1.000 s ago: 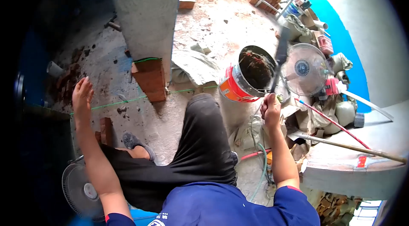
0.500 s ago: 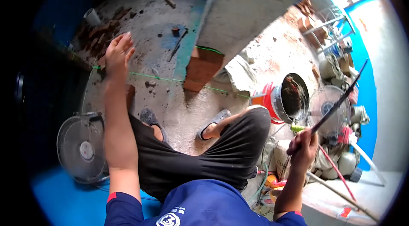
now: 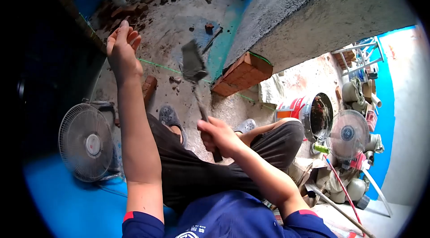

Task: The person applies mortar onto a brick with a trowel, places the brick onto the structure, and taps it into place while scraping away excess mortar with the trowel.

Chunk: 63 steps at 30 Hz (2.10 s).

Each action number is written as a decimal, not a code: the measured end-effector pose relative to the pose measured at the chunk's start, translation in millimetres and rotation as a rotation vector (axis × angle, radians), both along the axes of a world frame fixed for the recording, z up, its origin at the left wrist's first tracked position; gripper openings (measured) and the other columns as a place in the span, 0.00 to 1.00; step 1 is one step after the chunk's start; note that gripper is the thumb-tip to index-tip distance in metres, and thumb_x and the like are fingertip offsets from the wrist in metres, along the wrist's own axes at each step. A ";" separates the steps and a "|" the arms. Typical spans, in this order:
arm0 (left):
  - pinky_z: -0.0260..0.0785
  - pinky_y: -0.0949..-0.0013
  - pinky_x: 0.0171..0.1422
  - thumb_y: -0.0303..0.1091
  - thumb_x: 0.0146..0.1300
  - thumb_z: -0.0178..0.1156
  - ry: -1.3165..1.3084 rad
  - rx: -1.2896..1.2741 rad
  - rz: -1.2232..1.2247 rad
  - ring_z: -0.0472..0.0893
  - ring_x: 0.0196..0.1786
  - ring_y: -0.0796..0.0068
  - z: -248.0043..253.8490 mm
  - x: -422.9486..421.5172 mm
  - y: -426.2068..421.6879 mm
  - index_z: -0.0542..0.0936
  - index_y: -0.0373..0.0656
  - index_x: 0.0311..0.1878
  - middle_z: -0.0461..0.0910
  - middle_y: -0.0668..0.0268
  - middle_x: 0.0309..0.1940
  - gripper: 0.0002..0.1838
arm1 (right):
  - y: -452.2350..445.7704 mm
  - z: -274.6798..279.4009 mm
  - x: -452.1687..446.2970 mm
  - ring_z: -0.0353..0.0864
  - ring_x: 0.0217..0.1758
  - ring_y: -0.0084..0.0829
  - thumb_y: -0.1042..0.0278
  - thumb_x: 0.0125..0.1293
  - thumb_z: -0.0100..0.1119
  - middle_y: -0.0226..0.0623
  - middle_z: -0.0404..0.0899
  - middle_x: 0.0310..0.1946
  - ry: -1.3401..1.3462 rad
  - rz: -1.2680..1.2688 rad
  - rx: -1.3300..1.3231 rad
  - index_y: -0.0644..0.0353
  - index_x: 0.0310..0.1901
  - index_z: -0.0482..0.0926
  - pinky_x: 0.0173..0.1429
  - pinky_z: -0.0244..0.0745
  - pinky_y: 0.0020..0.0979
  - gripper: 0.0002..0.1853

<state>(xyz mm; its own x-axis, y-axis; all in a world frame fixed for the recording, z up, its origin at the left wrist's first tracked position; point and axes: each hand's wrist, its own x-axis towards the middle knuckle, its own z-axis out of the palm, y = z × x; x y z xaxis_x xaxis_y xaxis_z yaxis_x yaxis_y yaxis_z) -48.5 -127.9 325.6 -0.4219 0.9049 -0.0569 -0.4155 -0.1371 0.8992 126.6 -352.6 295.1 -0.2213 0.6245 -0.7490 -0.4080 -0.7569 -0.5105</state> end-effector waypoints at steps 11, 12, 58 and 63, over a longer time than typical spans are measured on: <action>0.72 0.72 0.51 0.45 0.68 0.62 0.072 -0.020 -0.103 0.77 0.45 0.77 -5.5 -26.7 -6.5 0.72 0.41 0.50 0.76 0.66 0.41 0.19 | 66.1 -140.4 -11.7 0.47 0.13 0.16 0.54 0.75 0.45 0.17 0.51 0.14 0.235 -0.489 -0.341 0.47 0.28 0.59 0.17 0.46 0.22 0.17; 0.72 0.72 0.51 0.45 0.68 0.62 0.070 -0.020 -0.108 0.77 0.45 0.77 -5.5 -26.5 -7.5 0.72 0.41 0.50 0.76 0.66 0.41 0.19 | 69.2 -139.9 -11.4 0.47 0.12 0.16 0.54 0.75 0.45 0.17 0.51 0.14 0.251 -0.514 -0.348 0.47 0.27 0.59 0.17 0.47 0.22 0.17; 0.68 0.66 0.55 0.48 0.68 0.62 0.188 -0.066 -0.384 0.77 0.45 0.74 -25.4 -9.1 0.8 0.74 0.44 0.49 0.78 0.68 0.41 0.18 | -166.2 121.9 106.3 0.55 0.15 0.17 0.50 0.78 0.43 0.23 0.61 0.17 -0.204 -0.502 0.280 0.56 0.32 0.69 0.19 0.53 0.22 0.20; 0.70 0.67 0.51 0.49 0.69 0.61 0.237 -0.143 -0.487 0.78 0.43 0.73 -42.9 -10.2 11.9 0.76 0.44 0.45 0.79 0.68 0.39 0.17 | -238.6 123.1 138.0 0.57 0.16 0.15 0.54 0.78 0.44 0.25 0.63 0.19 -0.446 -0.608 0.338 0.58 0.36 0.73 0.20 0.52 0.20 0.17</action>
<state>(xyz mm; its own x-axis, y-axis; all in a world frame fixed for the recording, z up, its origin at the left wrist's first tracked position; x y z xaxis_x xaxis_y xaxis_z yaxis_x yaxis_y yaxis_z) -58.7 -116.1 282.7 0.0265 0.9886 -0.1482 -0.1841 0.1506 0.9713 264.6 -591.2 418.2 0.5015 0.7470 -0.4364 -0.4019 -0.2455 -0.8821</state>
